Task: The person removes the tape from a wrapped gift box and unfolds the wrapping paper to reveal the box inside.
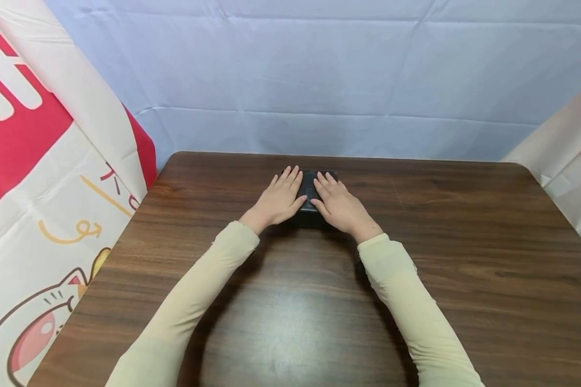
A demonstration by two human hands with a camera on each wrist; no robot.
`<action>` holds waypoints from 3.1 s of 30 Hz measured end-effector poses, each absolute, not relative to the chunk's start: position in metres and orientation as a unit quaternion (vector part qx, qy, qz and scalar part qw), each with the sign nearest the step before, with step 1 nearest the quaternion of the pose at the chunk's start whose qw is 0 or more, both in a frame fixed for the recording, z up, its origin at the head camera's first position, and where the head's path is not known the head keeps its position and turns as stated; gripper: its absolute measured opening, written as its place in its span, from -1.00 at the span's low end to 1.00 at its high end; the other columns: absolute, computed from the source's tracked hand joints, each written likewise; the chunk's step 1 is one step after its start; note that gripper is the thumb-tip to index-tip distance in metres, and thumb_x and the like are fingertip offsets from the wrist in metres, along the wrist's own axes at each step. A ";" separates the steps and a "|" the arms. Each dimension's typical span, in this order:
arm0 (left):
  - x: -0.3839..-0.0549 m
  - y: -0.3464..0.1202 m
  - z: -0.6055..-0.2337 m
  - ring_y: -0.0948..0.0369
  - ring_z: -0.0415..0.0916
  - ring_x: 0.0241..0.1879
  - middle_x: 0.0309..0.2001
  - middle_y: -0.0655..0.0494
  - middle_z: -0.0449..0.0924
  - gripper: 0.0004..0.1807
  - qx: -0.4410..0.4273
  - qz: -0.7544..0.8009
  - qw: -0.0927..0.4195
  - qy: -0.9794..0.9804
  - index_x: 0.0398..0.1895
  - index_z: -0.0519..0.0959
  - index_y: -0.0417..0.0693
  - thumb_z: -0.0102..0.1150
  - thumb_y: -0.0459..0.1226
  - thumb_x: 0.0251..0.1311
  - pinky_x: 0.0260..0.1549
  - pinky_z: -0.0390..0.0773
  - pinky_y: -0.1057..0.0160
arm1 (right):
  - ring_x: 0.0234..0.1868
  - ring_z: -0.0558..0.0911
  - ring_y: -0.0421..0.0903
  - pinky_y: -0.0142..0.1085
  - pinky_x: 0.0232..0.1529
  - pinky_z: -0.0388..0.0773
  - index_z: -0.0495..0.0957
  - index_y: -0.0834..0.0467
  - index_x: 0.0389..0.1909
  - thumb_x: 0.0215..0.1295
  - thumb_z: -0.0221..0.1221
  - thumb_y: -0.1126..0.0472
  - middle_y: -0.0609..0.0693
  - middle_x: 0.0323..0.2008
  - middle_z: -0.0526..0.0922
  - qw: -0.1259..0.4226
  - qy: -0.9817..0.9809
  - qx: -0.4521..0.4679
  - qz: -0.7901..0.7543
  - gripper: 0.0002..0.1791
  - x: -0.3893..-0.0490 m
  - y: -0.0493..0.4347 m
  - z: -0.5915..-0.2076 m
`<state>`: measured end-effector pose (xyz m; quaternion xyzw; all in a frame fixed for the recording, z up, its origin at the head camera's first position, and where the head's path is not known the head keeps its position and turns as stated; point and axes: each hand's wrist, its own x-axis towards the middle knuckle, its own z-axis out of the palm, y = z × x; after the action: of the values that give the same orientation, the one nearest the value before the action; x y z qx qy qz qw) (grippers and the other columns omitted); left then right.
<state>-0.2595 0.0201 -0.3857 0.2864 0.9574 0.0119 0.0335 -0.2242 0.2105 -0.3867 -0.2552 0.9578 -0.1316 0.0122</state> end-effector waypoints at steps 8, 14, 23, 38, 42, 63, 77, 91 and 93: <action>-0.259 0.019 -0.389 0.10 -0.45 0.47 0.51 0.01 -0.36 -0.26 0.287 0.031 0.031 0.957 0.50 -0.27 -0.11 -0.50 0.11 0.45 0.37 -0.21 0.02 | 0.34 0.23 0.18 0.08 0.25 0.20 0.28 0.35 0.31 0.34 0.14 0.04 0.28 0.33 0.24 -0.082 0.948 -0.198 -0.234 -0.35 -0.220 0.212 -0.385; -0.258 0.017 -0.387 0.11 -0.44 0.47 0.51 0.01 -0.35 -0.26 0.287 0.039 0.024 0.957 0.51 -0.24 -0.09 -0.48 0.11 0.45 0.37 -0.21 0.03 | -0.20 0.57 0.14 0.01 -0.20 0.51 0.60 0.35 -0.06 0.21 0.28 0.21 0.23 -0.14 0.57 -0.196 0.934 -0.152 -0.256 -0.65 -0.217 0.215 -0.383; -0.258 0.018 -0.387 0.13 -0.47 0.46 0.51 0.02 -0.36 -0.26 0.288 0.050 0.025 0.956 0.51 -0.23 -0.08 -0.47 0.11 0.45 0.38 -0.23 0.03 | -0.31 0.57 0.12 -0.02 -0.27 0.53 0.67 0.36 -0.29 0.21 0.27 0.25 0.21 -0.28 0.55 -0.193 0.940 -0.134 -0.248 -0.79 -0.221 0.213 -0.378; -0.259 0.018 -0.387 0.14 -0.51 0.46 0.50 0.05 -0.42 -0.26 0.285 0.048 0.035 0.957 0.51 -0.27 -0.06 -0.49 0.12 0.44 0.38 -0.26 0.04 | -0.38 0.56 0.10 -0.04 -0.33 0.51 0.68 0.36 -0.36 0.21 0.24 0.30 0.22 -0.32 0.57 -0.193 0.945 -0.111 -0.239 -0.84 -0.226 0.210 -0.374; -0.259 0.017 -0.386 0.12 -0.47 0.46 0.51 0.04 -0.39 -0.26 0.286 0.047 0.029 0.957 0.51 -0.25 -0.07 -0.48 0.12 0.44 0.38 -0.24 0.03 | -0.36 0.56 0.11 -0.03 -0.31 0.50 0.67 0.36 -0.34 0.20 0.27 0.27 0.23 -0.31 0.56 -0.176 0.947 -0.101 -0.250 -0.81 -0.228 0.210 -0.372; -0.261 0.016 -0.383 0.13 -0.50 0.46 0.51 0.04 -0.41 -0.25 0.287 0.044 0.034 0.956 0.51 -0.27 -0.07 -0.49 0.13 0.44 0.38 -0.25 0.03 | -0.35 0.57 0.14 0.00 -0.26 0.49 0.69 0.36 -0.38 0.17 0.28 0.30 0.26 -0.31 0.62 -0.153 0.945 -0.058 -0.283 -0.84 -0.230 0.204 -0.361; -0.260 0.016 -0.385 0.12 -0.48 0.46 0.51 0.03 -0.39 -0.26 0.288 0.046 0.035 0.956 0.51 -0.25 -0.08 -0.49 0.12 0.44 0.37 -0.21 0.01 | -0.35 0.57 0.15 0.01 -0.26 0.47 0.69 0.36 -0.35 0.21 0.24 0.34 0.27 -0.28 0.61 -0.169 0.938 -0.062 -0.295 -0.86 -0.226 0.206 -0.367; -0.259 0.016 -0.385 0.12 -0.49 0.46 0.51 0.03 -0.41 -0.25 0.289 0.053 0.038 0.955 0.51 -0.27 -0.07 -0.48 0.13 0.44 0.37 -0.24 0.02 | -0.36 0.50 0.13 -0.02 -0.33 0.48 0.62 0.37 -0.38 0.23 0.24 0.29 0.25 -0.31 0.49 -0.158 0.948 -0.070 -0.269 -0.83 -0.224 0.199 -0.368; -0.258 0.016 -0.386 0.12 -0.49 0.46 0.51 0.03 -0.41 -0.25 0.289 0.052 0.038 0.955 0.51 -0.27 -0.07 -0.48 0.14 0.43 0.37 -0.24 0.02 | -0.37 0.50 0.14 -0.02 -0.34 0.49 0.62 0.38 -0.39 0.24 0.22 0.31 0.26 -0.31 0.49 -0.160 0.949 -0.069 -0.262 -0.83 -0.223 0.198 -0.369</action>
<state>-0.2585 0.0163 -0.3861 0.2890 0.9552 0.0518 0.0381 -0.2233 0.1980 -0.3692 -0.0688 0.9492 -0.2623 -0.1598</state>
